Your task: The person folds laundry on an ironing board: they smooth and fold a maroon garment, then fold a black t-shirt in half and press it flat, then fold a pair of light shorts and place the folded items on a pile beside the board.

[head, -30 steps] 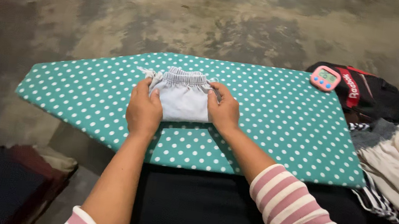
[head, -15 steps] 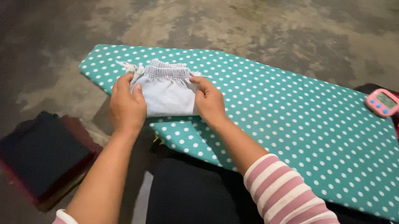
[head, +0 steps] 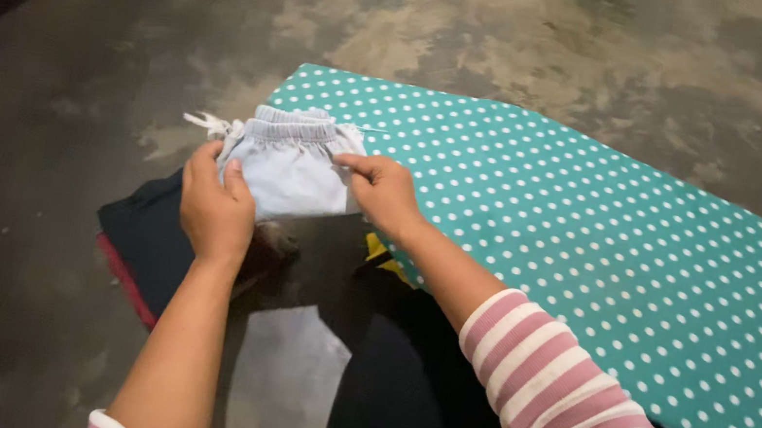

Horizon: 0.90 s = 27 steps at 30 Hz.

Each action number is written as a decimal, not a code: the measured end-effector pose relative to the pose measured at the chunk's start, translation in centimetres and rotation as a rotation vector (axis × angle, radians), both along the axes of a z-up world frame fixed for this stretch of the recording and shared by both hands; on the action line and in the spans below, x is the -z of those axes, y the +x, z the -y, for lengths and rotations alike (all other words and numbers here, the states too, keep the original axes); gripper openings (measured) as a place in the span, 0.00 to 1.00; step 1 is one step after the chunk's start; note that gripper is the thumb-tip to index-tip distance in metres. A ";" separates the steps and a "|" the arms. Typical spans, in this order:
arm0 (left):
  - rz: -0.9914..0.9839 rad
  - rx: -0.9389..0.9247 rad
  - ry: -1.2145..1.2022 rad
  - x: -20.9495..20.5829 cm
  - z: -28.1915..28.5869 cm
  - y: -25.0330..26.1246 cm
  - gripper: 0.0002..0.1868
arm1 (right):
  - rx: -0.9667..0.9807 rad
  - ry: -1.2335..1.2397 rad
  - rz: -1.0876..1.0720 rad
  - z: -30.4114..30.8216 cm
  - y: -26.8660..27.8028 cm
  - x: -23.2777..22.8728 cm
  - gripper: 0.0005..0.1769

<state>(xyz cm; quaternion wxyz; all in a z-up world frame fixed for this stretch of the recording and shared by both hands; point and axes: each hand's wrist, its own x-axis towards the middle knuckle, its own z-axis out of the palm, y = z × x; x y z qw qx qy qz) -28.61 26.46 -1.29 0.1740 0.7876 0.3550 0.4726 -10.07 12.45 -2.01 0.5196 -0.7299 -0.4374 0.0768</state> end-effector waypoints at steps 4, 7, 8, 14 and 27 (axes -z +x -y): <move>0.017 -0.065 0.027 1.6 -2.3 -3.9 0.17 | -0.154 0.040 0.139 -3.2 -2.3 0.9 0.18; 0.050 -0.102 0.046 3.1 -3.5 -6.6 0.17 | -0.221 -0.024 0.125 -5.3 -4.4 2.2 0.25; 0.060 -0.116 0.042 3.6 -3.8 -7.3 0.18 | -0.254 -0.033 0.115 -6.0 -5.0 2.6 0.26; 0.056 -0.219 -0.028 6.0 -5.1 -10.8 0.18 | -0.377 -0.073 0.008 -9.3 -8.1 4.4 0.30; -0.359 -0.434 -0.558 11.8 -5.2 -14.2 0.27 | -0.288 -0.600 0.244 -9.1 -11.0 6.8 0.31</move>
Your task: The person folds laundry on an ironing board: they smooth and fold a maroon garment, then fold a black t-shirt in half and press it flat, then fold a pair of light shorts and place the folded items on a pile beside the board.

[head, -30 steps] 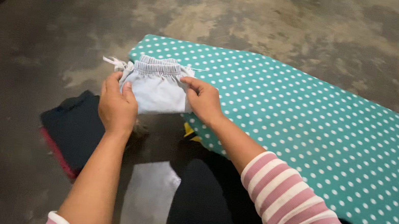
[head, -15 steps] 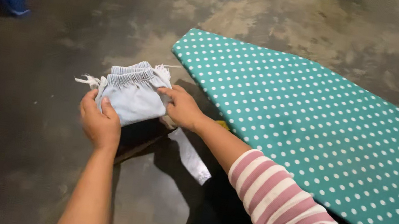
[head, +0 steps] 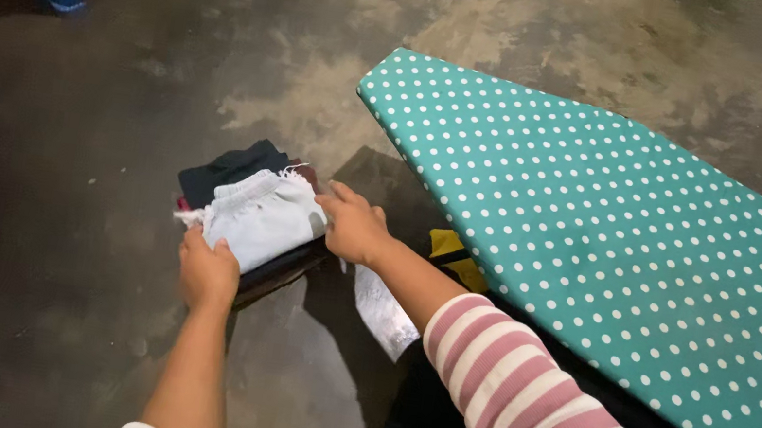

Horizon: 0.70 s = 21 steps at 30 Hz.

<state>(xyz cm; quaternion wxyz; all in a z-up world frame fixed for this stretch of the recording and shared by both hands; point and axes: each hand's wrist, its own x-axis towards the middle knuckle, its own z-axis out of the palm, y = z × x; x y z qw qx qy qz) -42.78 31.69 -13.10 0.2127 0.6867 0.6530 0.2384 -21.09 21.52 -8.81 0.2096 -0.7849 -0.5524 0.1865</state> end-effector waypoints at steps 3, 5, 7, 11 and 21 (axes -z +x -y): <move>-0.048 -0.003 -0.031 0.4 -0.1 0.0 0.27 | -0.005 0.005 0.020 0.7 -0.1 0.0 0.30; -0.081 -0.001 -0.078 0.3 -0.2 0.1 0.27 | -0.021 0.032 0.061 1.1 -0.4 -0.2 0.30; -0.190 -0.022 0.035 0.0 0.0 0.7 0.32 | -0.045 0.062 0.129 1.4 -0.7 -0.6 0.32; -0.219 0.064 0.232 -1.0 0.8 2.7 0.37 | -0.038 0.099 0.243 1.9 -1.0 -1.8 0.34; -0.203 0.396 0.356 -5.7 2.3 9.2 0.38 | 0.210 0.293 0.470 3.8 1.3 -4.0 0.35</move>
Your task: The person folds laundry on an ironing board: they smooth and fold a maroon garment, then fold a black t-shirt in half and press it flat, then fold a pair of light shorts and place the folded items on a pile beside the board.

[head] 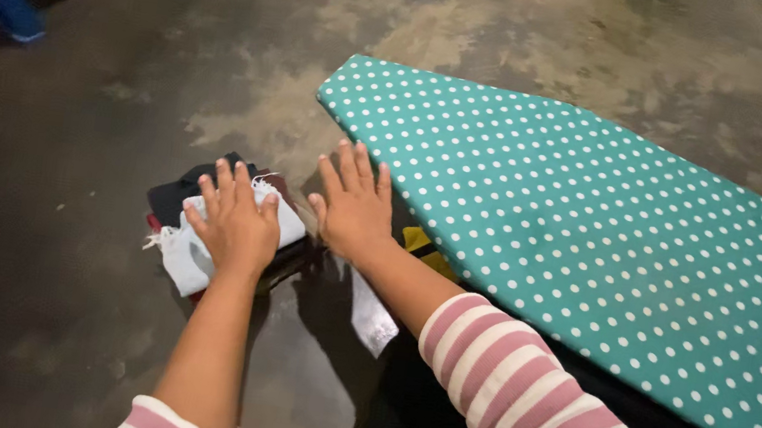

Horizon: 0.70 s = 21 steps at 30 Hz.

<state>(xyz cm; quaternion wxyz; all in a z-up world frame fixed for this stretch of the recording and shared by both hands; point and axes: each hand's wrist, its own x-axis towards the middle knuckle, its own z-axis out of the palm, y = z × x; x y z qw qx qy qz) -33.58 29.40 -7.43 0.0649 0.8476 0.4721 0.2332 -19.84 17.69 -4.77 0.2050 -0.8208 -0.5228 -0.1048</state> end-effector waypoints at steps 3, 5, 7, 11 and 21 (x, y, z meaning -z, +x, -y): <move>0.019 0.103 0.035 -1.6 1.3 2.8 0.36 | 0.088 0.016 -0.042 1.3 1.8 -0.8 0.34; 0.054 0.175 0.060 -2.7 2.2 5.1 0.37 | 0.133 0.011 -0.084 2.5 3.0 -1.3 0.33; 0.074 0.242 0.054 -3.8 3.5 7.1 0.37 | 0.184 -0.020 -0.115 3.8 4.1 -1.7 0.33; 0.054 0.372 0.058 -5.4 6.3 10.9 0.35 | 0.271 -0.033 -0.151 6.6 6.8 -2.5 0.33; 0.040 0.587 0.030 -5.7 14.2 18.9 0.32 | 0.465 -0.056 -0.210 16.5 13.1 -2.8 0.32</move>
